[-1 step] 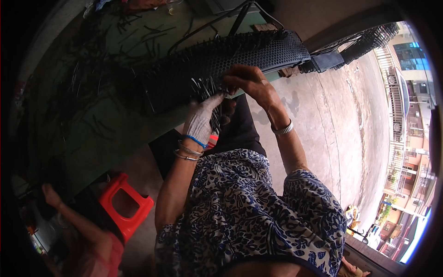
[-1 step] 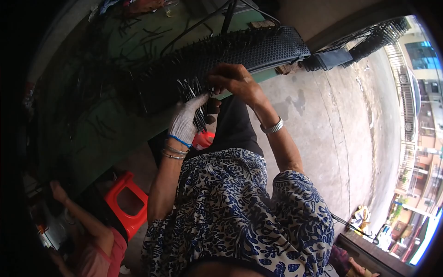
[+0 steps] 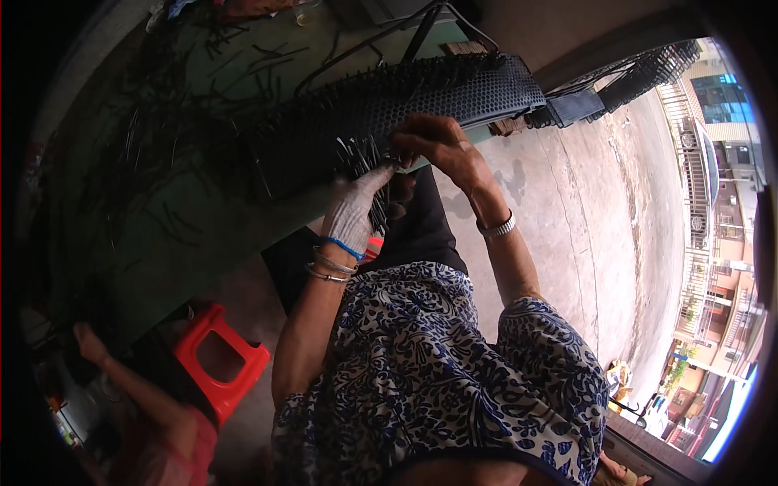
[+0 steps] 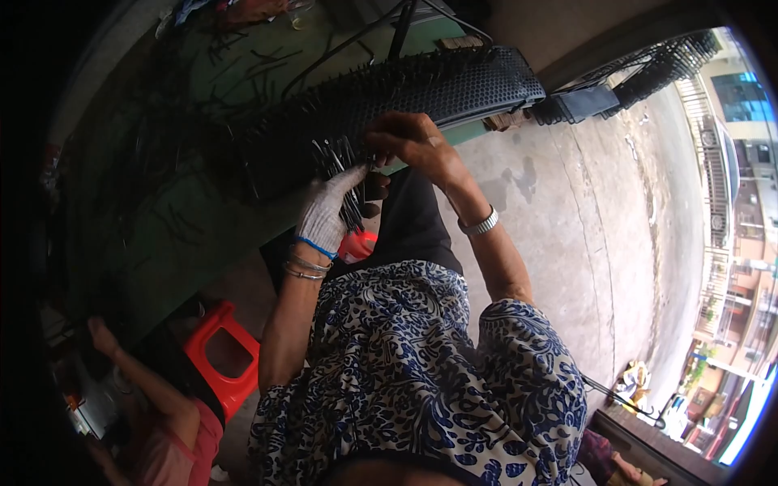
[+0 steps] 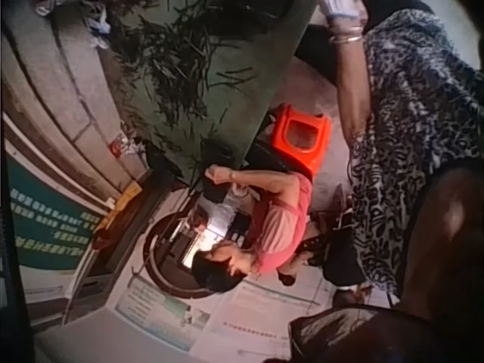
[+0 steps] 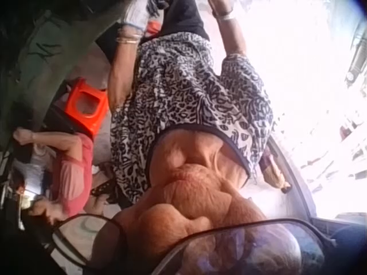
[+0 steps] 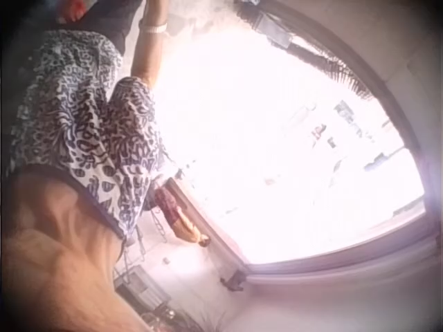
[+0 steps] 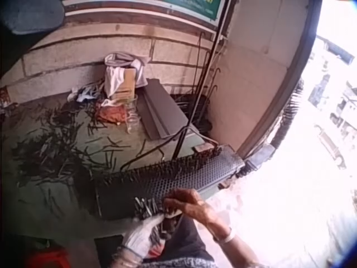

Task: Manually inserting thin rods into a perforated base plate for fabrication.

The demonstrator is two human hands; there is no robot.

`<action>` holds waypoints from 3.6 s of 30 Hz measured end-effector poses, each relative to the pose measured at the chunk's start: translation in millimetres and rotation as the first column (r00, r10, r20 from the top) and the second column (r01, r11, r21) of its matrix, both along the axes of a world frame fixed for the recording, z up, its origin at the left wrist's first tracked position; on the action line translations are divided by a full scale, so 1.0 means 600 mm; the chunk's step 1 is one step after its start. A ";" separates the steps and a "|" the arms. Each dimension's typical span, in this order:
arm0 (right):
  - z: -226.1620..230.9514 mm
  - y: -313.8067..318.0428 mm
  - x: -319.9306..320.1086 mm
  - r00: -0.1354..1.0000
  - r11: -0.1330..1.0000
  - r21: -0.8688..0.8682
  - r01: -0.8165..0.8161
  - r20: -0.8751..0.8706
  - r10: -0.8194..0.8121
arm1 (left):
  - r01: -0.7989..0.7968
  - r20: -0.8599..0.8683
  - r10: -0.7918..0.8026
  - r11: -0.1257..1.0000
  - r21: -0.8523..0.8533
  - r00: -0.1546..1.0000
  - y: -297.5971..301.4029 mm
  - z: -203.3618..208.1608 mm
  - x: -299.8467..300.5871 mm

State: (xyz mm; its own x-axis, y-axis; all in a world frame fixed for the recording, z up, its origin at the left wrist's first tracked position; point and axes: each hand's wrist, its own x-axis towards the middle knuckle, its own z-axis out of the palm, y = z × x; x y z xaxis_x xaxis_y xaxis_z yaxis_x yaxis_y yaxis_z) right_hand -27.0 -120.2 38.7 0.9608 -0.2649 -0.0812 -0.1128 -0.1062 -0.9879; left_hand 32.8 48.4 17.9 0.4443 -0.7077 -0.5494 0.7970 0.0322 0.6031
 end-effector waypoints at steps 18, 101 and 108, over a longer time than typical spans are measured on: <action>-0.026 -0.047 0.052 0.798 0.530 -0.596 0.603 0.442 -0.410 | -0.196 -0.378 0.166 0.980 -0.043 0.911 -0.025 -0.058 -0.002; -0.036 -0.025 0.083 0.725 0.440 -0.585 0.681 0.622 -0.295 | -0.261 -0.372 0.246 0.965 0.010 0.895 -0.023 -0.045 -0.007; -0.026 -0.020 0.077 0.763 0.363 -0.672 0.646 0.578 -0.290 | -0.285 -0.395 0.267 0.959 0.014 0.879 -0.016 -0.039 -0.009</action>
State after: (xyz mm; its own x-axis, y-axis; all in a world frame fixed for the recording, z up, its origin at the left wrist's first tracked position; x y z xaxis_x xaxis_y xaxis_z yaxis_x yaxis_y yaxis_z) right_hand 19.1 -132.1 23.0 0.5633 -0.4463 0.6953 -0.1398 -0.8809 -0.4522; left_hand 27.4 39.0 -5.2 0.3816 -0.6152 -0.6899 0.9222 0.3040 0.2391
